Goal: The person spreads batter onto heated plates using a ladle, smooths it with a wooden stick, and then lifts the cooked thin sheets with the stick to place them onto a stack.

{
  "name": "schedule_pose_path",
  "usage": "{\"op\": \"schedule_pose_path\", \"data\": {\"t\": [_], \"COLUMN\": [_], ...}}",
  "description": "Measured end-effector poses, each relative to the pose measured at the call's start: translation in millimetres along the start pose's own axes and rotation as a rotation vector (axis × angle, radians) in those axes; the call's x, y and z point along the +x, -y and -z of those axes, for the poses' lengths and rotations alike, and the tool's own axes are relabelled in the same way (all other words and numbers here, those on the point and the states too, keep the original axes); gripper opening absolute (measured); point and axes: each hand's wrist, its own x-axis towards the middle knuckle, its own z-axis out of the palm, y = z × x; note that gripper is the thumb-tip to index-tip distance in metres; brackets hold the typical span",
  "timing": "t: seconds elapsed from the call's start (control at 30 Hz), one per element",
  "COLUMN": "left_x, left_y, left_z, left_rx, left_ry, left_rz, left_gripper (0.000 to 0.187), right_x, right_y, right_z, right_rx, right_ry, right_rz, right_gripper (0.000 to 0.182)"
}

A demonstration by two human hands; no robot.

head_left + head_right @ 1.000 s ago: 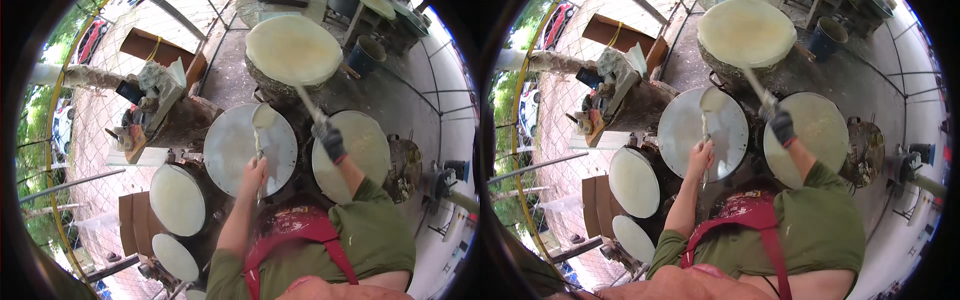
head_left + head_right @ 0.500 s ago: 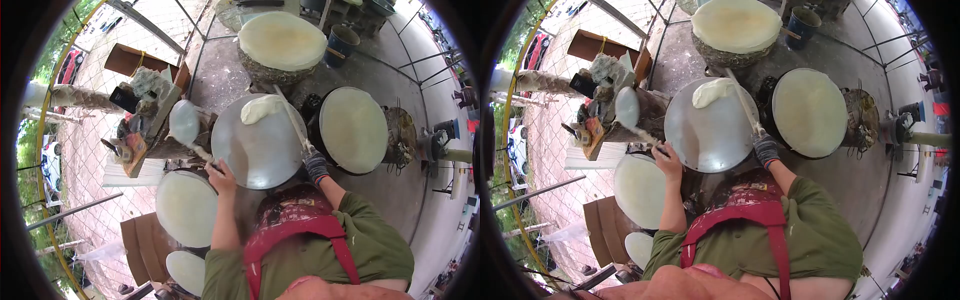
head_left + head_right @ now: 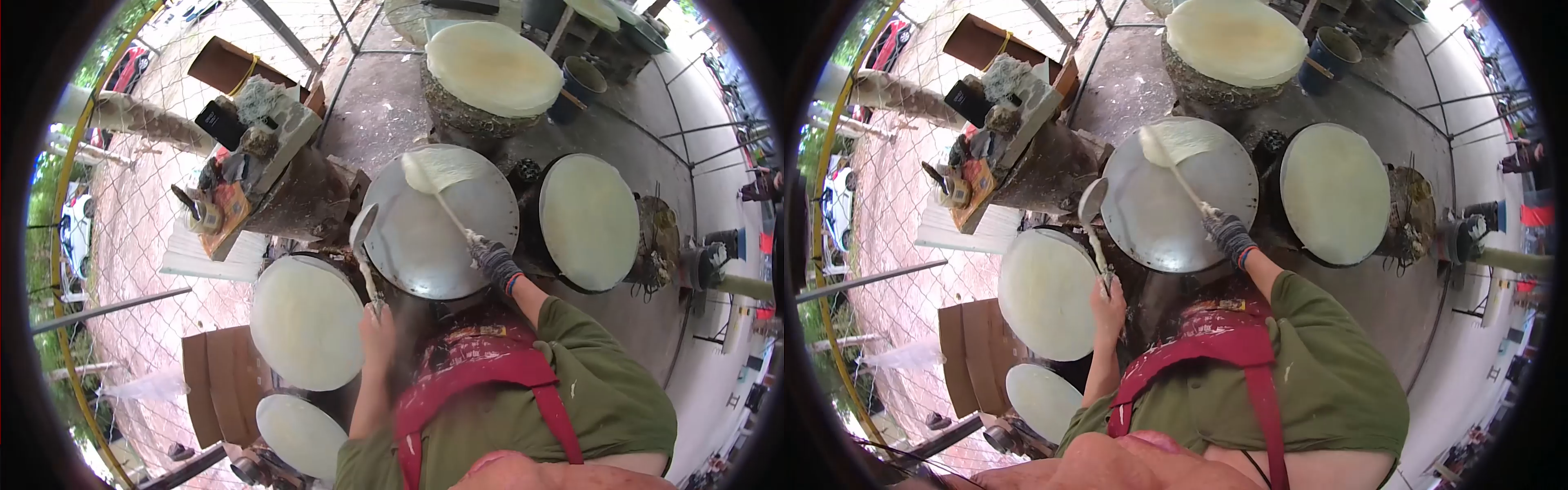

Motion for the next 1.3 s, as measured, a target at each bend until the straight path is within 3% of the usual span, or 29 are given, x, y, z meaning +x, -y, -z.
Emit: {"op": "schedule_pose_path", "data": {"t": [0.03, 0.1, 0.17, 0.23, 0.33, 0.4, 0.47, 0.57, 0.63, 0.73, 0.8, 0.83, 0.93, 1.07, 1.2, 1.23, 1.3], "left_x": [-4, -17, -23, -26, -28, -30, -42, -62, -71, -84, -92, -96, -100, -110, -110, -106, -91], "left_y": [9, 28, 16, 3, -14, -37, -41, -24, -12, -8, 9, 13, 1, -14, -26, -27, -30], "left_z": [-3, -5, -5, -9, -20, -18, -20, -27, -38, -44, -48, -50, -50, -50, -42, -41, -40], "left_rx": [0.007, -0.018, -0.139, -0.195, -0.079, 0.057, 0.070, 0.039, -0.020, -0.049, -0.013, 0.003, 0.009, 0.058, 0.154, 0.161, 0.151], "left_ry": [-0.061, -0.151, -0.199, -0.204, -0.186, -0.169, -0.180, -0.212, -0.255, -0.266, -0.284, -0.291, -0.312, -0.309, -0.257, -0.247, -0.279], "left_rz": [-0.017, -0.027, -0.003, 0.030, 0.043, 0.029, 0.173, 0.366, 0.476, 0.499, 0.400, 0.353, 0.382, 0.442, 0.467, 0.468, 0.425], "left_gripper": [0.013, 0.012, 0.011, 0.011, 0.010, 0.011, 0.013, 0.020, 0.021, 0.021, 0.013, 0.012, 0.014, 0.016, 0.021, 0.020, 0.020], "right_x": [-8, 8, 23, 23, 8, 30, 50, 107, 84, 37, 54, 83, 118, 83, 74, 130, 138], "right_y": [22, 18, 23, 38, 46, 25, 40, 17, 31, 83, 97, 75, 88, 64, 144, 85, 104], "right_z": [5, 52, 77, 86, 42, 60, 94, 127, 100, 88, 111, 124, 121, 105, 114, 121, 102], "right_rx": [-0.256, -0.641, -0.704, -0.451, -0.329, -0.592, -0.773, -0.662, -0.679, -0.643, -0.567, -0.632, -0.731, -0.751, -0.804, -0.473, -0.745], "right_ry": [0.001, -0.141, -0.157, -0.047, 0.115, 0.105, 0.023, 0.177, 0.320, 0.445, 0.535, 0.372, 0.388, 0.707, 0.657, 0.553, 0.668], "right_rz": [0.071, 0.591, 0.535, -0.115, 0.189, 0.377, 0.551, 0.394, 0.377, 0.292, 0.127, 0.301, 0.079, 0.397, 0.220, 0.347, 0.220], "right_gripper": [0.031, 0.032, 0.033, 0.032, 0.029, 0.027, 0.028, 0.033, 0.030, 0.027, 0.026, 0.026, 0.028, 0.028, 0.025, 0.026, 0.027]}}
